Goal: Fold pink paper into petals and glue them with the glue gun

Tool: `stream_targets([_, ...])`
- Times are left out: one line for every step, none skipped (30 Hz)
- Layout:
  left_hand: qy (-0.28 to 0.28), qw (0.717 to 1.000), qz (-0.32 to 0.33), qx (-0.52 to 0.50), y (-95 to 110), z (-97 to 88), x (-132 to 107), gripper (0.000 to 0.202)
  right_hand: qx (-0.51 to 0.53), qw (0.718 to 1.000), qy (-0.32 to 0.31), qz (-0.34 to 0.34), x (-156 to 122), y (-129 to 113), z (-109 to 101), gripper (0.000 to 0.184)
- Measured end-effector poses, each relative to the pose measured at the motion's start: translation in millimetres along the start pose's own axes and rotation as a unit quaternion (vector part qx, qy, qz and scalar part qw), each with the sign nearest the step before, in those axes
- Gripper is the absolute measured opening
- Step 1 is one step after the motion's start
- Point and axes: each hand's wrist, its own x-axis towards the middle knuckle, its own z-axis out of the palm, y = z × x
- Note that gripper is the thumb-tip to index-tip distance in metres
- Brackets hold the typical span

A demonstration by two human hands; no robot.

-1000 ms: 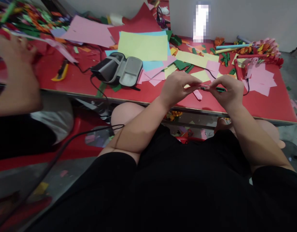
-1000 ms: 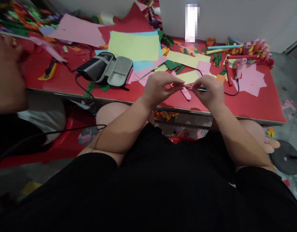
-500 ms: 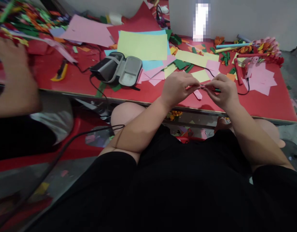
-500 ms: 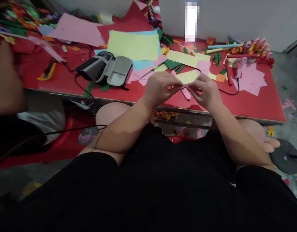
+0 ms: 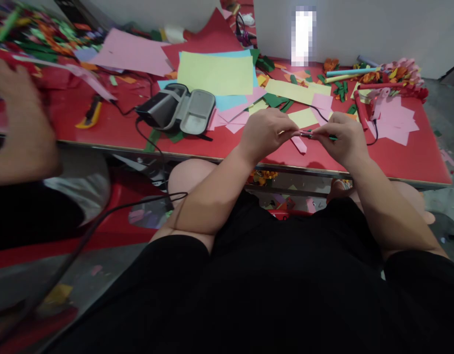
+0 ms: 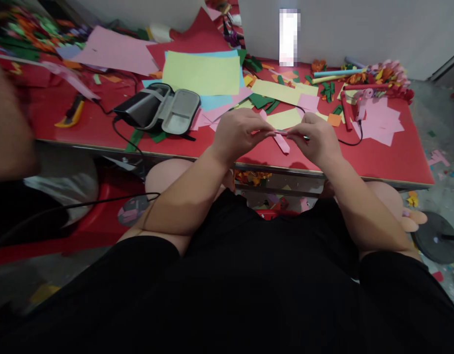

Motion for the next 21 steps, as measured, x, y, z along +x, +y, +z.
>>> stream_targets([0.0,1.0,0.003,0.004,1,-0.3,0,0.038,0.0,1.0,-0.002,0.001,0,0,0,0.01])
stream_targets([-0.001,1.0,0.007,0.006,3,0.3,-1,0.037,0.0,1.0,-0.004,0.003,-1,0,1,0.011])
stream_targets([-0.002,1.0,0.01,0.007,4,1.8,-1,0.036,0.001,1.0,-0.006,0.003,-1,0,2,0.012])
stream_targets([-0.005,1.0,0.013,0.006,5,4.1,-2,0.035,0.002,1.0,-0.007,0.004,-1,-1,3,0.012])
stream_targets([-0.009,1.0,0.015,0.002,6,6.9,-2,0.034,0.005,1.0,-0.006,0.003,-2,-2,5,0.013])
stream_targets([-0.013,1.0,0.015,-0.003,6,10.1,-3,0.033,0.006,1.0,-0.006,0.004,-3,-3,7,0.013])
stream_targets([-0.017,1.0,0.013,-0.009,7,13.3,-4,0.033,0.006,1.0,-0.005,0.006,-3,-5,9,0.013])
stream_targets([-0.017,1.0,0.011,-0.013,8,16.3,-4,0.033,0.006,1.0,-0.006,0.008,-4,-8,10,0.013])
stream_targets([-0.016,1.0,0.008,-0.015,9,18.7,-5,0.034,0.005,1.0,-0.01,0.013,-5,-10,12,0.013])
stream_targets([-0.013,1.0,0.005,-0.015,10,20.6,-6,0.035,0.006,1.0,-0.015,0.015,-5,-13,13,0.012])
stream_targets([-0.01,1.0,0.003,-0.014,11,21.8,-6,0.036,0.008,1.0,-0.019,0.016,-5,-15,13,0.012])
stream_targets([-0.008,1.0,0.001,-0.013,12,22.5,-6,0.037,0.012,1.0,-0.022,0.015,-5,-16,14,0.011])
stream_targets([-0.007,1.0,0.0,-0.012,12,22.8,-6,0.037,0.015,1.0,-0.021,0.015,-5,-17,15,0.012])
stream_targets([-0.007,1.0,-0.002,-0.012,13,22.7,-6,0.038,0.017,1.0,-0.016,0.015,-5,-17,15,0.012])
stream_targets([-0.008,1.0,-0.003,-0.012,13,22.5,-5,0.038,0.018,1.0,-0.011,0.016,-4,-15,16,0.013])
stream_targets([-0.008,1.0,-0.004,-0.013,13,22.1,-5,0.038,0.017,1.0,-0.007,0.018,-4,-14,16,0.013])
stream_targets([-0.007,1.0,-0.004,-0.014,12,21.4,-4,0.037,0.014,1.0,-0.006,0.02,-3,-11,15,0.012])
stream_targets([-0.005,1.0,-0.003,-0.015,10,20.6,-4,0.037,0.011,1.0,-0.008,0.023,-3,-9,15,0.011])
stream_targets([-0.005,1.0,-0.002,-0.017,8,19.4,-4,0.035,0.007,1.0,-0.012,0.026,-2,-6,13,0.011])
stream_targets([-0.006,1.0,0.001,-0.021,6,17.9,-4,0.034,0.004,0.999,-0.018,0.029,-2,-3,12,0.01])
stream_targets([-0.009,1.0,0.002,-0.025,3,16.2,-4,0.033,0.004,0.999,-0.025,0.031,-1,-1,10,0.009])
